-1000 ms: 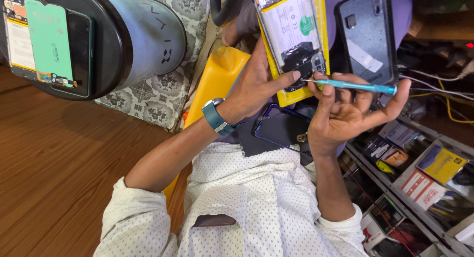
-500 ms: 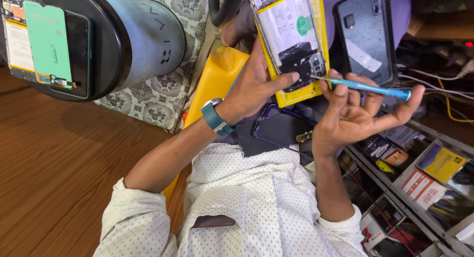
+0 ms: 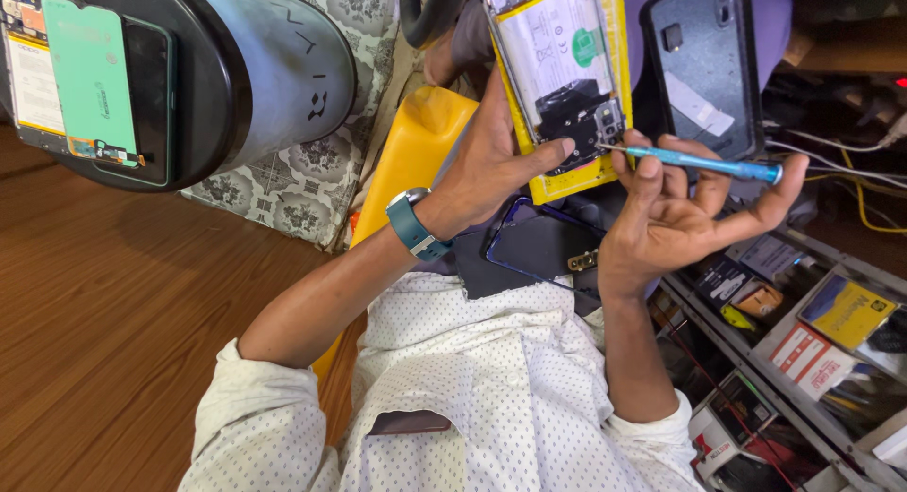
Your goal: The person uses a screwdriver to remove screws from the internal frame of a disassembled smartphone. They carefully unscrew multiple fasteners around the camera module and other internal components while holding the device steady.
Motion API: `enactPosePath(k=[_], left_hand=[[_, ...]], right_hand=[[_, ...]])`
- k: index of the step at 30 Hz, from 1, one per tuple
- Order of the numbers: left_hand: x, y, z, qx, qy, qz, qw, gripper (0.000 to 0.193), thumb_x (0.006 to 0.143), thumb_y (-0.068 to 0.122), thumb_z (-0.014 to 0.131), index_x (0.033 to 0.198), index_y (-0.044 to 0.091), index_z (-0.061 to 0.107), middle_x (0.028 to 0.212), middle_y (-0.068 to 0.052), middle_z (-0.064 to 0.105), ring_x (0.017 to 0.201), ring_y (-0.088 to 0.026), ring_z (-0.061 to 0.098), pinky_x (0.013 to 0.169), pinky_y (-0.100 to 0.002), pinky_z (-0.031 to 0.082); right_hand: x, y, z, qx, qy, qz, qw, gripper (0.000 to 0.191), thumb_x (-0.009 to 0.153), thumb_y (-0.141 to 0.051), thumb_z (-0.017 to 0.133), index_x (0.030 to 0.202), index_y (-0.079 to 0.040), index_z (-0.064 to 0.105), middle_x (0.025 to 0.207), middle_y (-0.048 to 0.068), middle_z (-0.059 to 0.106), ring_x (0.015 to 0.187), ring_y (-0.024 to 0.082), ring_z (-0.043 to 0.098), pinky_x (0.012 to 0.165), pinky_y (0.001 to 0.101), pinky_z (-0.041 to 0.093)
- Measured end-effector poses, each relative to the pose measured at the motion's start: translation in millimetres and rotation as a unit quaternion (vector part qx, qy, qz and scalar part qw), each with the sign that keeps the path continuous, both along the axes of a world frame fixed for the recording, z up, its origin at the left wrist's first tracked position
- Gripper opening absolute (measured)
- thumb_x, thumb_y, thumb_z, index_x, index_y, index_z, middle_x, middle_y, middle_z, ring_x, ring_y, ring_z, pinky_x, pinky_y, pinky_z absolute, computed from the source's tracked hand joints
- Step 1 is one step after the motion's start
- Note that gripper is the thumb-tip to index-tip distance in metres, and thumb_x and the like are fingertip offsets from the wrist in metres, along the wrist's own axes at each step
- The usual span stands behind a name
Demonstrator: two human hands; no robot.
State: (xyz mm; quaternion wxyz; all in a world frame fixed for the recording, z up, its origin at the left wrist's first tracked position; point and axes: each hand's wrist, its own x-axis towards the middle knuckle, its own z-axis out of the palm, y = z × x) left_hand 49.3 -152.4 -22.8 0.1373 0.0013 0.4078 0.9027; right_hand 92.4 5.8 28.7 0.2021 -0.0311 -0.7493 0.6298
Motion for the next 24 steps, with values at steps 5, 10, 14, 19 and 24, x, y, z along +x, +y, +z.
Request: enactPosePath(k=[5, 10, 14, 19, 24], left_hand=[[-1.0, 0.8, -0.5, 0.010, -0.011, 0.000, 1.000, 0.100, 0.091, -0.010, 0.075, 0.166, 0.006, 0.011, 0.156, -0.010, 0.043, 0.147, -0.017, 0.043, 0.127, -0.038, 0.040], [-0.6, -0.1, -0.6, 0.013, -0.012, -0.006, 1.000, 0.101, 0.091, -0.011, 0.074, 0.167, 0.007, 0.009, 0.158, -0.010, 0.041, 0.149, -0.017, 0.041, 0.128, -0.038, 0.040], [-0.9, -0.7, -1.7, 0.016, -0.009, -0.004, 1.000, 0.101, 0.092, -0.011, 0.074, 0.167, 0.007, 0.009, 0.159, -0.010, 0.040, 0.150, -0.017, 0.040, 0.129, -0.038, 0.039], [-0.4, 0.7, -2.7, 0.014, -0.004, 0.000, 1.000, 0.100, 0.092, -0.010, 0.074, 0.167, 0.007, 0.010, 0.158, -0.010, 0.041, 0.150, -0.017, 0.040, 0.130, -0.038, 0.038], [-1.2, 0.1, -1.6, 0.003, -0.001, 0.001, 1.000, 0.100, 0.091, -0.010, 0.075, 0.167, 0.006, 0.011, 0.159, -0.010, 0.040, 0.151, -0.017, 0.039, 0.130, -0.039, 0.038]], right_hand=[[-0.6, -0.1, -1.3, -0.006, 0.001, -0.006, 1.000, 0.086, 0.120, 0.003, 0.068, 0.156, -0.031, -0.002, 0.117, 0.014, 0.061, 0.102, 0.024, 0.071, 0.094, 0.0374, 0.074], [-1.4, 0.5, -2.0, 0.002, 0.002, -0.005, 1.000, 0.086, 0.120, 0.003, 0.068, 0.156, -0.032, -0.002, 0.117, 0.013, 0.061, 0.102, 0.023, 0.071, 0.093, 0.0380, 0.074], [-0.9, -0.4, -1.6, -0.003, 0.001, -0.007, 1.000, 0.087, 0.120, 0.003, 0.069, 0.156, -0.032, -0.002, 0.117, 0.012, 0.060, 0.103, 0.022, 0.069, 0.094, 0.0384, 0.074], [-0.2, -1.3, 0.2, -0.005, -0.006, -0.008, 1.000, 0.087, 0.120, 0.003, 0.069, 0.156, -0.032, -0.002, 0.117, 0.012, 0.059, 0.103, 0.022, 0.069, 0.094, 0.0381, 0.074], [0.5, -1.5, 0.8, -0.013, -0.013, -0.008, 1.000, 0.088, 0.120, 0.004, 0.068, 0.156, -0.031, -0.004, 0.117, 0.013, 0.060, 0.103, 0.023, 0.070, 0.095, 0.0372, 0.073]])
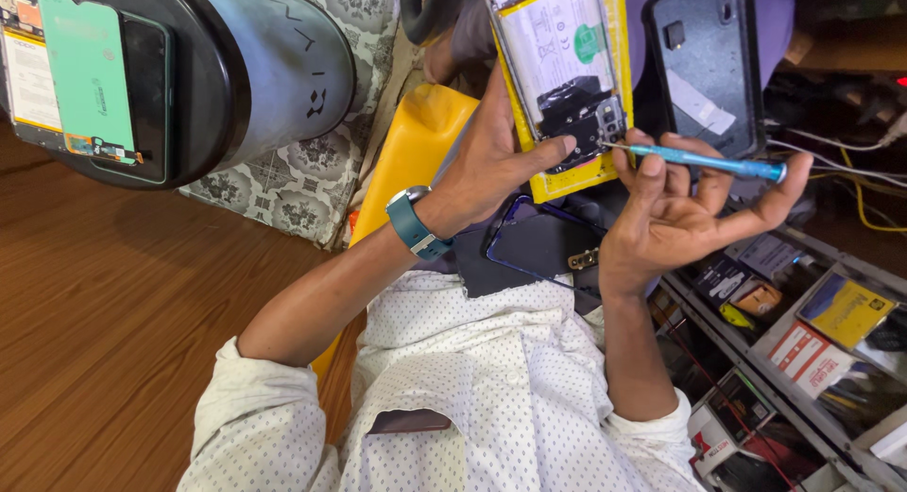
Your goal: The person uses a screwdriver to remove screws from the internal frame of a disassembled smartphone. They carefully unscrew multiple fasteners around the camera module and other internal components while holding the device steady.
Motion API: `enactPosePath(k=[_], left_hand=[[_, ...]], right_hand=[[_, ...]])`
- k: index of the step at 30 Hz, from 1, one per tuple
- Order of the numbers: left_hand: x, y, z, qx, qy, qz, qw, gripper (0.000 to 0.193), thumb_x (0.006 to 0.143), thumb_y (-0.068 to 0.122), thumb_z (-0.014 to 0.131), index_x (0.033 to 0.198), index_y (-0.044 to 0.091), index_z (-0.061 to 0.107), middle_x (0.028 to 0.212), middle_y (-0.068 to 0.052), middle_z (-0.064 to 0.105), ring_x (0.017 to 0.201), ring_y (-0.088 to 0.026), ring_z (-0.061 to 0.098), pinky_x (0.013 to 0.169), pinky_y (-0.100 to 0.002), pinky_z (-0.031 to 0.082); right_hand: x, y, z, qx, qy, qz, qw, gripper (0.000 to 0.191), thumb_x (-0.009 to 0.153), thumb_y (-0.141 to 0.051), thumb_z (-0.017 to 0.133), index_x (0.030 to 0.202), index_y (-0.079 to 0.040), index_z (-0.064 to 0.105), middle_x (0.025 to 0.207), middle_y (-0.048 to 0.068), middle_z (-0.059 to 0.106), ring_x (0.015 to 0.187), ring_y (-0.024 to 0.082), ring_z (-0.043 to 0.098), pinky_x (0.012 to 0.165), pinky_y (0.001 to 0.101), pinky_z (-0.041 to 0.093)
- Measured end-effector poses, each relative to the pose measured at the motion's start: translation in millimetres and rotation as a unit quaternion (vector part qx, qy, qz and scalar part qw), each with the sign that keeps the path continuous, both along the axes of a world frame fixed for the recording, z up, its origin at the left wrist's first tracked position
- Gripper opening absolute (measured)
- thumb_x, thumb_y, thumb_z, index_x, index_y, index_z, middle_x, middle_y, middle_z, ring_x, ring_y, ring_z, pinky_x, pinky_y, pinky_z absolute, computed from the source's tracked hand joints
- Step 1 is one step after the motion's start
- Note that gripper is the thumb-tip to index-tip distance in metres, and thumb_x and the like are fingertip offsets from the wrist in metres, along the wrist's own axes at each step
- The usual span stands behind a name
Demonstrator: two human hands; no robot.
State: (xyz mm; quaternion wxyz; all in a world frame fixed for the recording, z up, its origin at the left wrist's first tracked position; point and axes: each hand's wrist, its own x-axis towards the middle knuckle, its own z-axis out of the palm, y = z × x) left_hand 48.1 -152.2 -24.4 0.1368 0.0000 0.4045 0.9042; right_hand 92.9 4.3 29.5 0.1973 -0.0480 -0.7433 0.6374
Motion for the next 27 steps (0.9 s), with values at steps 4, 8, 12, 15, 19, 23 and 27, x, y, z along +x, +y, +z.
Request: enactPosePath(k=[4, 8, 12, 15, 19, 23, 27], left_hand=[[-0.2, -3.4, 1.7, -0.022, 0.003, -0.006, 1.000, 0.100, 0.092, -0.008, 0.076, 0.167, 0.006, 0.011, 0.160, -0.010, 0.040, 0.151, -0.017, 0.039, 0.129, -0.039, 0.039], [-1.1, -2.6, 2.4, -0.033, 0.015, 0.004, 0.999, 0.102, 0.091, -0.007, 0.077, 0.167, 0.006, 0.010, 0.161, -0.010, 0.038, 0.152, -0.017, 0.037, 0.130, -0.039, 0.037], [-0.8, -3.4, 1.7, -0.039, 0.013, 0.001, 0.999, 0.101, 0.092, -0.006, 0.077, 0.167, 0.006, 0.011, 0.159, -0.011, 0.040, 0.151, -0.018, 0.040, 0.129, -0.039, 0.039], [-0.7, -3.2, 1.2, -0.052, 0.018, 0.001, 0.998, 0.102, 0.090, -0.004, 0.079, 0.167, 0.005, 0.011, 0.158, -0.012, 0.041, 0.150, -0.018, 0.041, 0.129, -0.039, 0.040], [-0.4, -2.9, 0.7, -0.086, 0.036, 0.009, 0.996, 0.108, 0.087, -0.002, 0.084, 0.166, 0.004, 0.011, 0.158, -0.013, 0.041, 0.150, -0.019, 0.040, 0.129, -0.038, 0.038], [-0.4, -3.0, 0.1, -0.106, 0.036, 0.011, 0.994, 0.112, 0.084, -0.001, 0.085, 0.165, 0.004, 0.009, 0.156, -0.012, 0.040, 0.150, -0.019, 0.039, 0.128, -0.037, 0.038], [0.6, -4.9, -0.3, -0.118, 0.024, 0.000, 0.993, 0.108, 0.084, -0.001, 0.085, 0.164, 0.004, 0.013, 0.154, -0.013, 0.042, 0.148, -0.020, 0.040, 0.128, -0.038, 0.038]], right_hand=[[-0.9, 2.5, -2.4, 0.024, 0.020, 0.021, 0.999, 0.087, 0.120, 0.006, 0.067, 0.157, -0.030, -0.003, 0.116, 0.013, 0.062, 0.102, 0.022, 0.070, 0.097, 0.0351, 0.071], [-0.1, 3.6, -6.1, 0.046, 0.026, 0.034, 0.998, 0.088, 0.120, 0.009, 0.066, 0.158, -0.029, -0.003, 0.117, 0.015, 0.063, 0.103, 0.022, 0.070, 0.099, 0.0326, 0.069], [1.9, 3.1, -7.1, 0.048, 0.017, 0.041, 0.998, 0.088, 0.121, 0.010, 0.066, 0.159, -0.028, -0.003, 0.117, 0.015, 0.064, 0.103, 0.023, 0.071, 0.101, 0.0326, 0.067], [3.0, 2.8, -5.5, 0.045, 0.011, 0.041, 0.998, 0.087, 0.121, 0.010, 0.065, 0.158, -0.028, -0.004, 0.118, 0.015, 0.064, 0.103, 0.023, 0.071, 0.100, 0.0317, 0.067], [3.6, 0.4, -5.0, 0.045, 0.014, 0.043, 0.998, 0.087, 0.120, 0.009, 0.066, 0.158, -0.028, -0.003, 0.118, 0.015, 0.064, 0.102, 0.022, 0.071, 0.100, 0.0310, 0.068], [3.7, -0.1, -6.1, 0.047, 0.016, 0.045, 0.998, 0.088, 0.120, 0.009, 0.067, 0.159, -0.028, -0.003, 0.117, 0.015, 0.063, 0.100, 0.022, 0.071, 0.099, 0.0309, 0.067], [4.1, 1.8, -6.6, 0.042, 0.022, 0.033, 0.998, 0.089, 0.119, 0.009, 0.068, 0.159, -0.028, -0.003, 0.116, 0.015, 0.063, 0.100, 0.021, 0.069, 0.095, 0.0304, 0.066]])
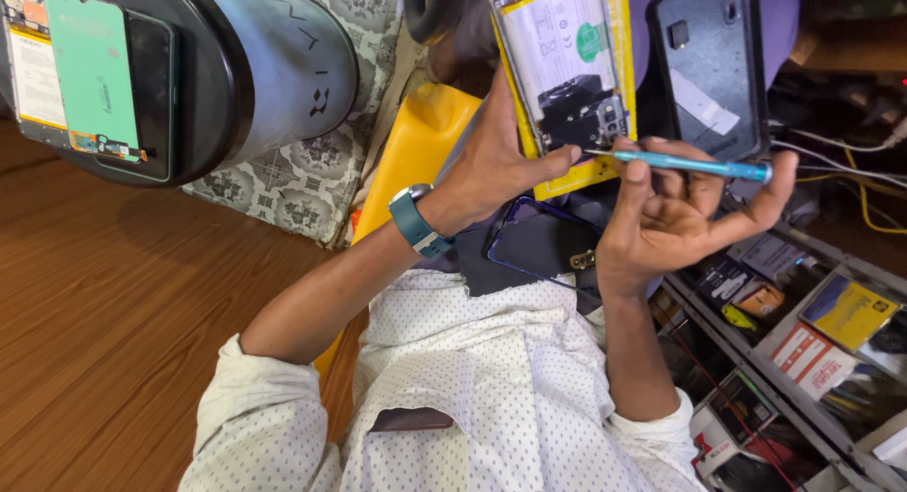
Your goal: The person uses a screwdriver to remove screws from the internal frame of a disassembled smartphone. They carefully unscrew multiple fasteners around the camera module and other internal components while holding the device steady.
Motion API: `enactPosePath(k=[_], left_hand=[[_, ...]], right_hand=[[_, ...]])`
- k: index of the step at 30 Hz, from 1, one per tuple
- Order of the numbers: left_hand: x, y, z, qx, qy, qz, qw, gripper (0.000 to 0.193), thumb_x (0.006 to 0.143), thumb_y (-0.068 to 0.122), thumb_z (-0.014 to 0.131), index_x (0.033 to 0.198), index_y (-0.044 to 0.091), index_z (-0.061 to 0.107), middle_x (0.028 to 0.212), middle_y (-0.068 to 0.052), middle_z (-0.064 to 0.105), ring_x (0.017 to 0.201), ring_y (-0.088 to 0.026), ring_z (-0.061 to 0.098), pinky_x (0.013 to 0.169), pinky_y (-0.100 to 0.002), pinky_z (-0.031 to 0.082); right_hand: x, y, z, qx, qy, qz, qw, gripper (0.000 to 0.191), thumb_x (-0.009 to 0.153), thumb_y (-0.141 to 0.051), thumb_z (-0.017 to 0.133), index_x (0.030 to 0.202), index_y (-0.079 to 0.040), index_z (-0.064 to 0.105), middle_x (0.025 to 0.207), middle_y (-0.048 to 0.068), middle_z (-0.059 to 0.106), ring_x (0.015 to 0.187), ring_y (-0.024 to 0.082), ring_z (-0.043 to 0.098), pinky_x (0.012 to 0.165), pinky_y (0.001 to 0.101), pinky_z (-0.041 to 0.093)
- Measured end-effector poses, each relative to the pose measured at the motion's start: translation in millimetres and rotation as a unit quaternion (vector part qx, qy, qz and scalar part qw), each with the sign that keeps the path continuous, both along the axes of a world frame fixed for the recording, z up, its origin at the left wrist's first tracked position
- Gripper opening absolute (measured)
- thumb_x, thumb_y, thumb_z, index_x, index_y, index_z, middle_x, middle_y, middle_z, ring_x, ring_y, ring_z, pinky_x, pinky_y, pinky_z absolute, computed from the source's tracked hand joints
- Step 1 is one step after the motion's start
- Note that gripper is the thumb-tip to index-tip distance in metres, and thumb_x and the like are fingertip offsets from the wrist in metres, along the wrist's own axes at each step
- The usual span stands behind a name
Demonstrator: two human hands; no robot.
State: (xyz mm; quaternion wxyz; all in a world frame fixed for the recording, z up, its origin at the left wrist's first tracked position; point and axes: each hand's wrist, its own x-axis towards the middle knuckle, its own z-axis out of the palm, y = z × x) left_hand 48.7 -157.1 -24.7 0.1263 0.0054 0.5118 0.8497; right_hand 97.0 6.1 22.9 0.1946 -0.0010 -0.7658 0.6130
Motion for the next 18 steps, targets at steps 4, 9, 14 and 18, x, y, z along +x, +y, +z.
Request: enactPosePath(k=[4, 9, 14, 18], left_hand=[[0.1, -0.8, -0.2, -0.045, 0.008, -0.001, 0.999, 0.104, 0.084, 0.000, 0.085, 0.163, 0.003, 0.017, 0.153, -0.014, 0.044, 0.147, -0.021, 0.042, 0.127, -0.038, 0.038], [0.2, 0.4, 1.8, -0.009, 0.007, -0.004, 1.000, 0.106, 0.084, 0.001, 0.085, 0.164, 0.004, 0.014, 0.155, -0.013, 0.042, 0.150, -0.020, 0.039, 0.129, -0.038, 0.036], [1.2, -3.5, 5.3, -0.050, 0.042, -0.009, 0.998, 0.106, 0.086, -0.003, 0.082, 0.166, 0.004, 0.012, 0.161, -0.014, 0.039, 0.154, -0.021, 0.034, 0.133, -0.038, 0.030], [1.5, -4.8, 7.3, -0.043, 0.033, -0.020, 0.998, 0.107, 0.085, -0.003, 0.080, 0.166, 0.004, 0.010, 0.161, -0.014, 0.038, 0.154, -0.021, 0.034, 0.133, -0.038, 0.030]], right_hand=[[0.3, 1.1, 0.3, 0.001, -0.003, -0.006, 1.000, 0.089, 0.119, 0.007, 0.069, 0.158, -0.028, -0.003, 0.118, 0.015, 0.063, 0.102, 0.021, 0.069, 0.096, 0.0310, 0.066], [0.2, -0.4, 1.1, 0.004, 0.000, 0.012, 1.000, 0.088, 0.120, 0.007, 0.067, 0.158, -0.030, -0.002, 0.119, 0.016, 0.064, 0.103, 0.021, 0.070, 0.100, 0.0327, 0.068], [3.2, -0.9, 2.5, 0.002, -0.002, 0.002, 1.000, 0.089, 0.120, 0.006, 0.068, 0.157, -0.032, -0.003, 0.120, 0.013, 0.061, 0.104, 0.019, 0.067, 0.095, 0.0314, 0.066], [4.2, 0.4, 1.6, 0.016, 0.002, 0.010, 1.000, 0.089, 0.121, 0.005, 0.068, 0.157, -0.033, -0.003, 0.119, 0.012, 0.061, 0.102, 0.019, 0.068, 0.094, 0.0319, 0.067]])
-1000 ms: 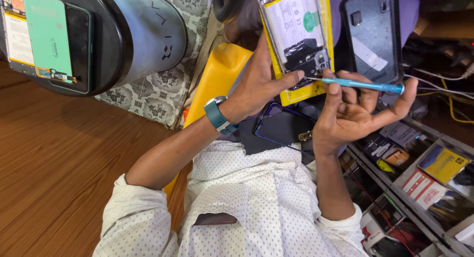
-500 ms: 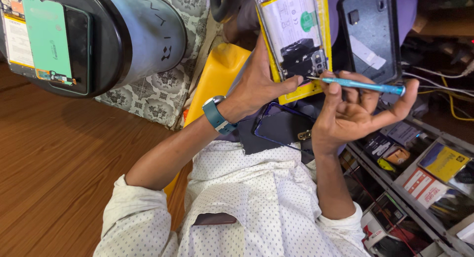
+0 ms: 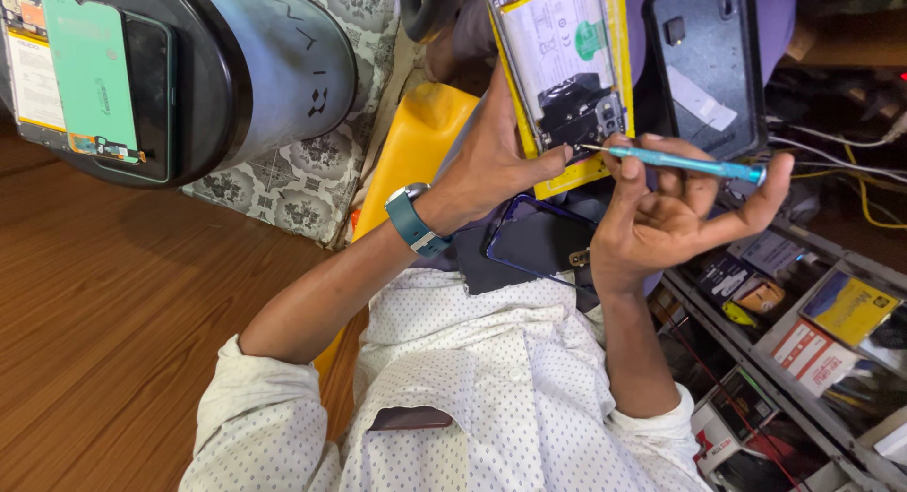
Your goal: The person uses a screwdriver to remove screws from the internal frame of a disassembled smartphone. They carefully unscrew multiple fasteners around the camera module and other internal components while holding the device steady.
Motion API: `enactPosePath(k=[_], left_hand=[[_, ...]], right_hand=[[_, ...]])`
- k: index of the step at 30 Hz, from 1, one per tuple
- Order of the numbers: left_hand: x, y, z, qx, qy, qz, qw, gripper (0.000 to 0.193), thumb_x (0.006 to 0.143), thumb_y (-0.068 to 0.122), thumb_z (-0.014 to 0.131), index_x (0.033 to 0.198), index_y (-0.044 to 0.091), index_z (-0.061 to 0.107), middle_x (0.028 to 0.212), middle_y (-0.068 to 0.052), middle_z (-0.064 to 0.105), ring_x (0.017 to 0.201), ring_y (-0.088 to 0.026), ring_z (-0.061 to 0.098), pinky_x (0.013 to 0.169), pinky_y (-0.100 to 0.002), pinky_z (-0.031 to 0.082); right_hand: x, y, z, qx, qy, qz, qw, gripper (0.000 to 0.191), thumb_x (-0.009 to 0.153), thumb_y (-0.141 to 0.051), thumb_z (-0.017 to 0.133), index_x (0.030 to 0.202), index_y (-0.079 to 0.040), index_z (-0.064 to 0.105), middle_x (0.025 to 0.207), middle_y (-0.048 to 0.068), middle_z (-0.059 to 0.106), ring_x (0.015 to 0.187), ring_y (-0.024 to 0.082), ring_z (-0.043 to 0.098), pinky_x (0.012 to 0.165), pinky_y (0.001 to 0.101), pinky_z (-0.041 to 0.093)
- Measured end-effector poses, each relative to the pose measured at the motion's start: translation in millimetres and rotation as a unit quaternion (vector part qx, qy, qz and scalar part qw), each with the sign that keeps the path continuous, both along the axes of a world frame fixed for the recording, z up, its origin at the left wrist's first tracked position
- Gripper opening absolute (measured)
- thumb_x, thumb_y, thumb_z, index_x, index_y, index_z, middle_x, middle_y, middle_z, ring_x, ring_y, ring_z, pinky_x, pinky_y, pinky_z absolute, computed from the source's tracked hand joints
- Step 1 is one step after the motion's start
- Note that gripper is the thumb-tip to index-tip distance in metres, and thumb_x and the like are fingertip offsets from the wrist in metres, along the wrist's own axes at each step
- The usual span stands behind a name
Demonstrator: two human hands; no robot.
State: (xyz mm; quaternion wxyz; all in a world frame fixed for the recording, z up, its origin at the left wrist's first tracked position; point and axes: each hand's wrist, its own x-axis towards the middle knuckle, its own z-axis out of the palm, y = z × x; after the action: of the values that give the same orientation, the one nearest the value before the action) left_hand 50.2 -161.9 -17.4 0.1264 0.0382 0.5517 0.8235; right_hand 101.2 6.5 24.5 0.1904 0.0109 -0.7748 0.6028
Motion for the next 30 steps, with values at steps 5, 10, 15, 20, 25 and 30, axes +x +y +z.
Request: enactPosePath(k=[5, 10, 15, 20, 25, 30], left_hand=[[-0.7, 1.0, -0.8, -0.005, 0.004, 0.001, 1.000, 0.107, 0.085, -0.002, 0.080, 0.166, 0.004, 0.010, 0.161, -0.013, 0.038, 0.154, -0.020, 0.034, 0.133, -0.038, 0.030], [0.7, 2.1, -2.2, 0.003, 0.006, 0.006, 1.000, 0.106, 0.086, -0.003, 0.081, 0.166, 0.004, 0.011, 0.161, -0.013, 0.038, 0.153, -0.019, 0.034, 0.133, -0.038, 0.030], [0.8, 2.7, -2.8, -0.015, 0.010, 0.009, 1.000, 0.106, 0.086, -0.002, 0.081, 0.165, 0.004, 0.011, 0.160, -0.013, 0.039, 0.153, -0.020, 0.036, 0.132, -0.038, 0.032], [2.7, 9.2, -7.0, 0.112, -0.023, 0.011, 0.993, 0.099, 0.093, -0.003, 0.073, 0.167, 0.005, 0.008, 0.162, -0.012, 0.036, 0.150, -0.018, 0.033, 0.133, -0.039, 0.031], [6.1, 13.3, -12.8, 0.077, -0.001, 0.019, 0.997, 0.086, 0.106, 0.002, 0.069, 0.165, 0.005, 0.007, 0.163, -0.012, 0.031, 0.154, -0.017, 0.028, 0.134, -0.037, 0.027], [4.7, 17.1, -11.2, 0.139, -0.003, 0.039, 0.990, 0.090, 0.105, -0.001, 0.067, 0.169, 0.007, 0.006, 0.162, -0.013, 0.029, 0.154, -0.019, 0.029, 0.131, -0.038, 0.028]], right_hand=[[-0.9, 2.1, -2.3, 0.022, 0.008, 0.005, 1.000, 0.089, 0.120, 0.004, 0.068, 0.158, -0.034, -0.003, 0.118, 0.012, 0.061, 0.103, 0.019, 0.068, 0.094, 0.0315, 0.068], [1.4, 2.8, -5.0, 0.041, 0.010, 0.001, 0.999, 0.089, 0.120, 0.005, 0.068, 0.158, -0.034, -0.003, 0.117, 0.013, 0.062, 0.103, 0.019, 0.068, 0.094, 0.0296, 0.066], [0.1, 1.5, -3.2, 0.038, 0.016, 0.000, 0.999, 0.090, 0.119, 0.006, 0.067, 0.158, -0.033, -0.003, 0.117, 0.014, 0.062, 0.103, 0.020, 0.068, 0.095, 0.0299, 0.069], [-11.8, -7.0, 11.1, 0.126, 0.068, 0.032, 0.989, 0.089, 0.114, 0.010, 0.064, 0.159, -0.031, 0.000, 0.118, 0.017, 0.061, 0.101, 0.023, 0.070, 0.088, 0.0297, 0.070], [-28.2, -0.4, 39.3, 0.356, 0.181, 0.159, 0.903, 0.093, 0.097, 0.018, 0.072, 0.159, -0.021, 0.014, 0.111, 0.024, 0.063, 0.099, 0.034, 0.074, 0.080, 0.0411, 0.068], [-42.9, 7.8, 45.8, 0.302, 0.153, 0.218, 0.915, 0.084, 0.100, 0.016, 0.072, 0.153, -0.015, 0.014, 0.110, 0.028, 0.065, 0.098, 0.033, 0.074, 0.079, 0.0378, 0.068]])
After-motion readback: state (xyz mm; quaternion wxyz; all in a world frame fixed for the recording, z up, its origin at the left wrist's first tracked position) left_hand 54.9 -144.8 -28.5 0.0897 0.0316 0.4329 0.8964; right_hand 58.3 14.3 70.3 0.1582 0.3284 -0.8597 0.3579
